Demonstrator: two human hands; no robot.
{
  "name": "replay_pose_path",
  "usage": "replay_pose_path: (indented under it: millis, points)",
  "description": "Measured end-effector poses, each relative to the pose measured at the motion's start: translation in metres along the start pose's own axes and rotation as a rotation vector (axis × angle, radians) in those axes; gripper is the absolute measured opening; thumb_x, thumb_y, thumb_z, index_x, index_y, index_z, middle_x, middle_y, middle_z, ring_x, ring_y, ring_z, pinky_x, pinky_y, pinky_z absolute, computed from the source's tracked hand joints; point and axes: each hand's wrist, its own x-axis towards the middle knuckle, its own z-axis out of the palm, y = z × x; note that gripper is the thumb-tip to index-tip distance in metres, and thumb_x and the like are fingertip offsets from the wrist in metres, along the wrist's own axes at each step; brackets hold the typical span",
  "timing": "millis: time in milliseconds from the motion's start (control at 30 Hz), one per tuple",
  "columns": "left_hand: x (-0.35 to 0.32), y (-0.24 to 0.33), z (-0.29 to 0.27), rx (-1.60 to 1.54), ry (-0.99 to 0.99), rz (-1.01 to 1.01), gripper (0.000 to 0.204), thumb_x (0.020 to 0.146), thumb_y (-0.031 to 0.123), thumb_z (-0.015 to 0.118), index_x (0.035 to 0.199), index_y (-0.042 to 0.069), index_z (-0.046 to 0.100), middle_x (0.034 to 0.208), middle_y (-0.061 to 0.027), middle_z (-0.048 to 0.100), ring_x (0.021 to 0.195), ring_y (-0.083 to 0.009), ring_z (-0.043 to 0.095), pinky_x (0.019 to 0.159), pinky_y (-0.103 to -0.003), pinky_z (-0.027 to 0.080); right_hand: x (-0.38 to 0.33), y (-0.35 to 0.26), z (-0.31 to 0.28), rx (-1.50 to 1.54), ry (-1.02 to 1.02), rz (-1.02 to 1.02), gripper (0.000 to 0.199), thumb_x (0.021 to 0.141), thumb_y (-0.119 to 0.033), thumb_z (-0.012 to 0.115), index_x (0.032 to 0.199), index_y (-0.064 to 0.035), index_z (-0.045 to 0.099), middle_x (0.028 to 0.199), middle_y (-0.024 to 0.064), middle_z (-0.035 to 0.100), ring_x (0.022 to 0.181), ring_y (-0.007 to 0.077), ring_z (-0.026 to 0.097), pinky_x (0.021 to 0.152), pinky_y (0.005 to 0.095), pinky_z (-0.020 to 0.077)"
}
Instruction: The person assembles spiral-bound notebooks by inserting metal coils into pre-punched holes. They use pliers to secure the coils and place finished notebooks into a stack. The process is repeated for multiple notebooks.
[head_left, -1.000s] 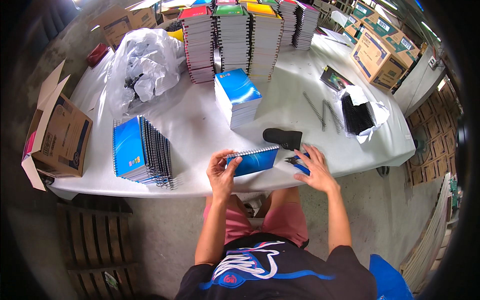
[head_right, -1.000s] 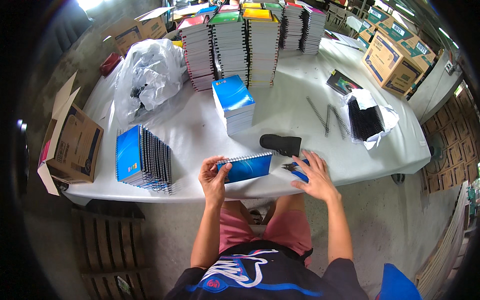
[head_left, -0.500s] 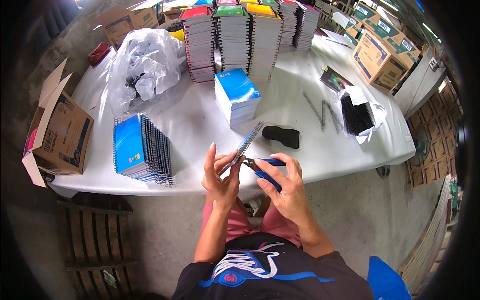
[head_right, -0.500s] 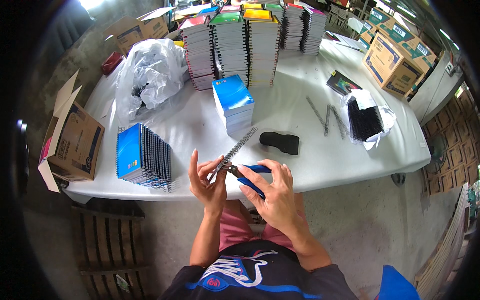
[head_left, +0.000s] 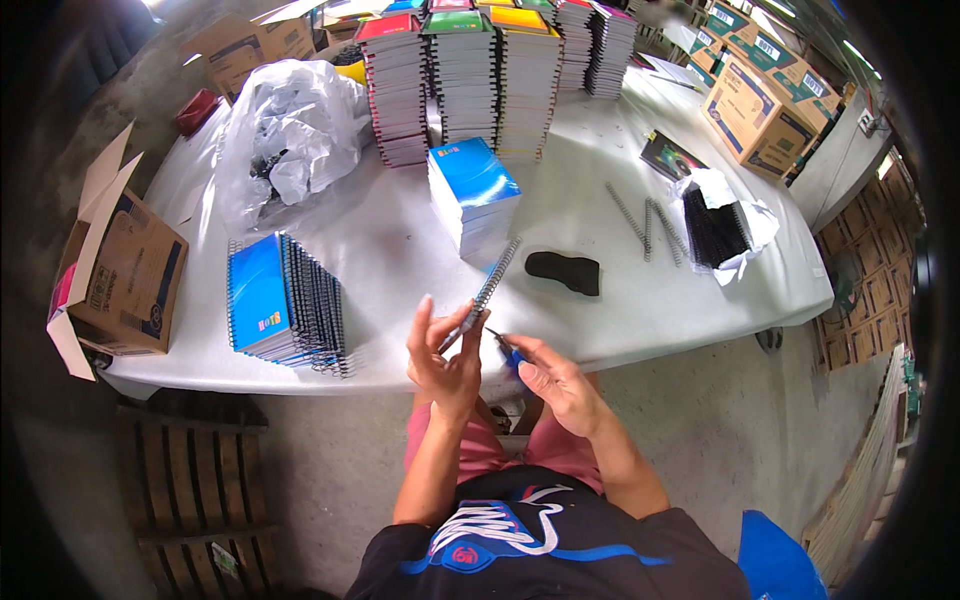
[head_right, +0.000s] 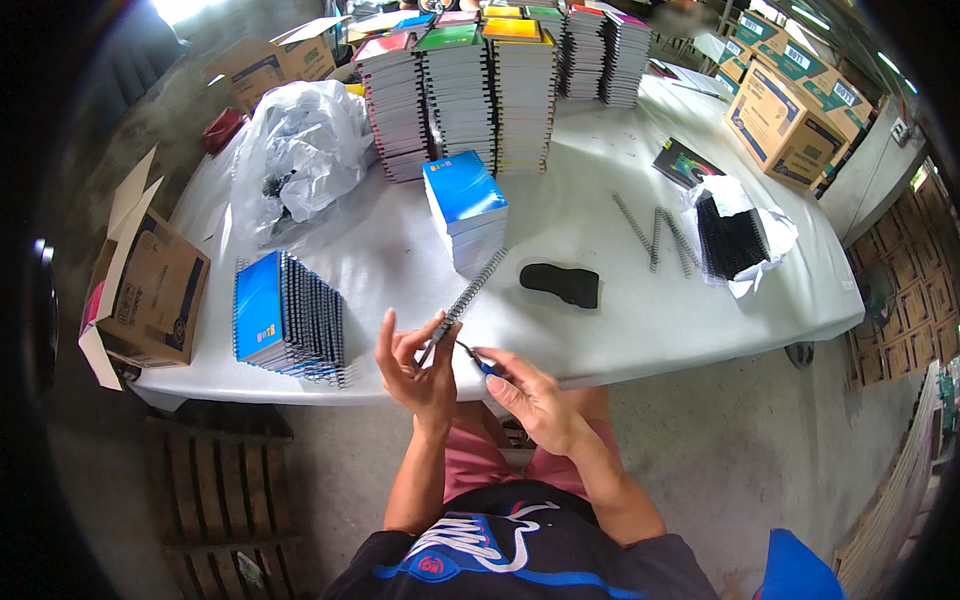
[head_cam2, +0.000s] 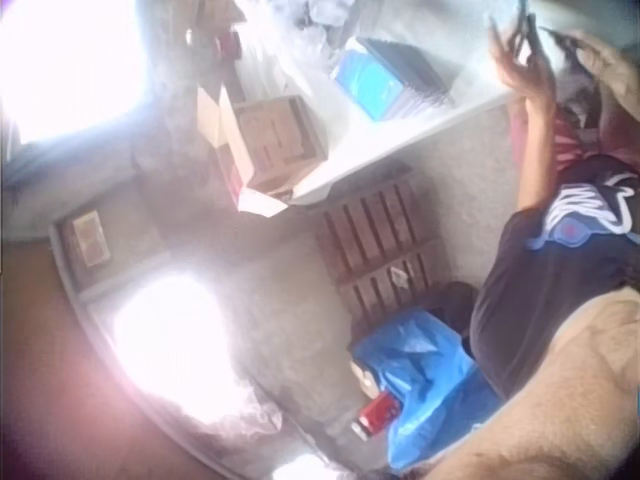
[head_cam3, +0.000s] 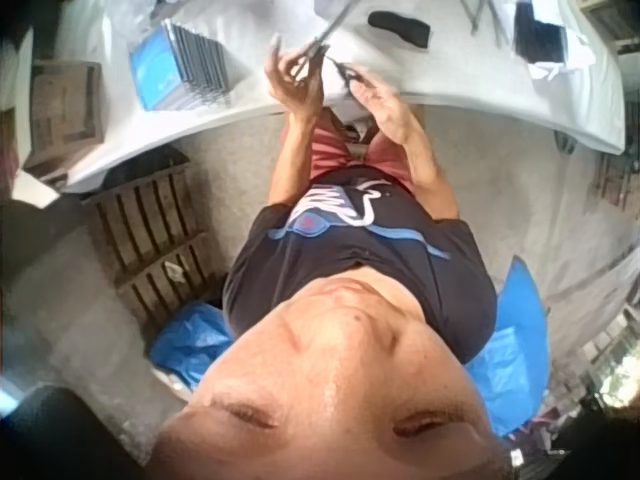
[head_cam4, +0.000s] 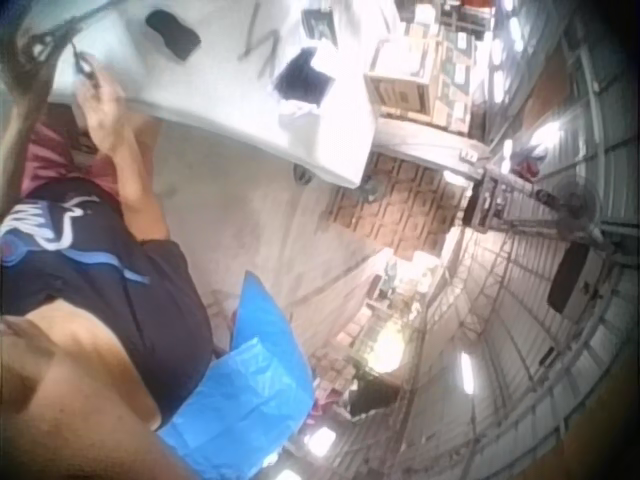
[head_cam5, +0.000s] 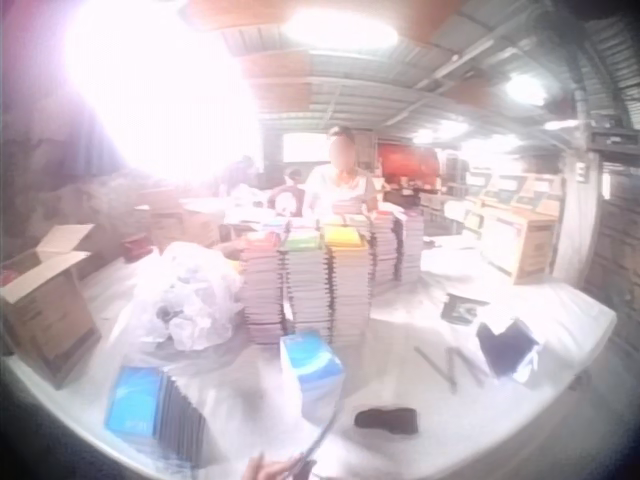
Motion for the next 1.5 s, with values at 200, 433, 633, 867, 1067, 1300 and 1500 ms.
replay_pose_path:
  millis: [200, 433, 633, 867, 1067, 1300, 1500]
  points:
    - [0.014, -0.005, -0.019, -0.335, 0.189, -0.412, 0.067, 0.074, 0.004, 0.076, 0.130, 0.009, 0.037, 0.083, -0.0015, 0.056, 0.075, -0.0067, 0.053, 0.064, -0.018, 0.047, -0.008, 0.027, -0.067, -1.271, 0.619, 0.154, 0.044, 0.089, -0.039, 0.052, 0.127, -0.0178, 0.051, 0.117, 0.0107, 0.049, 0.114, 0.0291, 0.046, 0.096, 0.0603, 0.0283]
    - [0.027, 0.011, -0.037, -0.302, 0.213, -0.430, 0.039, 0.092, 0.015, 0.056, 0.128, 0.007, 0.042, 0.085, -0.0003, 0.051, 0.074, -0.0045, 0.044, 0.065, -0.019, 0.038, 0.035, 0.010, -0.053, -0.985, 0.501, -0.281, 0.054, 0.090, -0.040, 0.053, 0.134, -0.0114, 0.042, 0.132, 0.0139, 0.040, 0.127, 0.0279, 0.035, 0.107, 0.0519, 0.0213]
    - [0.039, 0.025, -0.082, -0.094, 0.215, -0.036, 0.035, 0.093, 0.006, 0.052, 0.127, 0.004, 0.042, 0.089, -0.0053, 0.055, 0.080, -0.0085, 0.050, 0.071, -0.022, 0.041, 0.082, -0.028, 0.054, 0.412, 0.075, -0.321, 0.054, 0.080, 0.000, 0.067, 0.128, -0.0001, 0.043, 0.105, 0.0081, 0.057, 0.089, 0.0127, 0.059, 0.075, 0.0235, 0.0510]
    - [0.077, 0.037, -0.153, 0.238, 0.343, -0.028, 0.053, 0.085, 0.002, 0.062, 0.133, 0.006, 0.039, 0.114, -0.0121, 0.052, 0.103, -0.0201, 0.055, 0.086, -0.033, 0.043, 0.164, -0.104, 0.130, 0.448, -0.185, -0.289, 0.042, 0.083, -0.001, 0.063, 0.123, -0.0083, 0.052, 0.104, 0.0084, 0.060, 0.085, 0.0122, 0.060, 0.075, 0.0236, 0.0506]
    - [0.083, 0.015, -0.192, 0.093, 0.483, -0.220, 0.054, 0.084, 0.011, 0.066, 0.132, 0.007, 0.041, 0.129, -0.0114, 0.044, 0.117, -0.0219, 0.047, 0.090, -0.034, 0.041, 0.242, -0.150, 0.167, 0.297, -0.339, -0.463, 0.034, 0.087, -0.008, 0.048, 0.120, -0.0089, 0.055, 0.094, 0.0061, 0.063, 0.071, 0.0088, 0.057, 0.066, 0.0228, 0.0474]
    - [0.071, -0.016, -0.191, 0.101, 0.297, -0.417, 0.071, 0.080, 0.024, 0.072, 0.139, 0.008, 0.035, 0.135, -0.0126, 0.043, 0.126, -0.0250, 0.039, 0.100, -0.041, 0.034, 0.228, -0.141, 0.241, -1.003, -0.965, -0.973, 0.053, 0.071, -0.015, 0.052, 0.124, -0.0225, 0.050, 0.080, 0.0139, 0.058, 0.074, 0.0224, 0.059, 0.101, 0.0461, 0.0263]
    - [0.075, -0.027, -0.184, 0.143, 0.205, -0.389, 0.070, 0.076, 0.022, 0.075, 0.134, 0.006, 0.042, 0.136, -0.0146, 0.043, 0.124, -0.0273, 0.044, 0.099, -0.040, 0.037, 0.247, -0.120, 0.182, -0.563, -0.492, -0.978, 0.060, 0.069, -0.004, 0.050, 0.128, -0.0147, 0.049, 0.122, 0.0086, 0.056, 0.116, 0.0213, 0.050, 0.103, 0.0427, 0.0284]
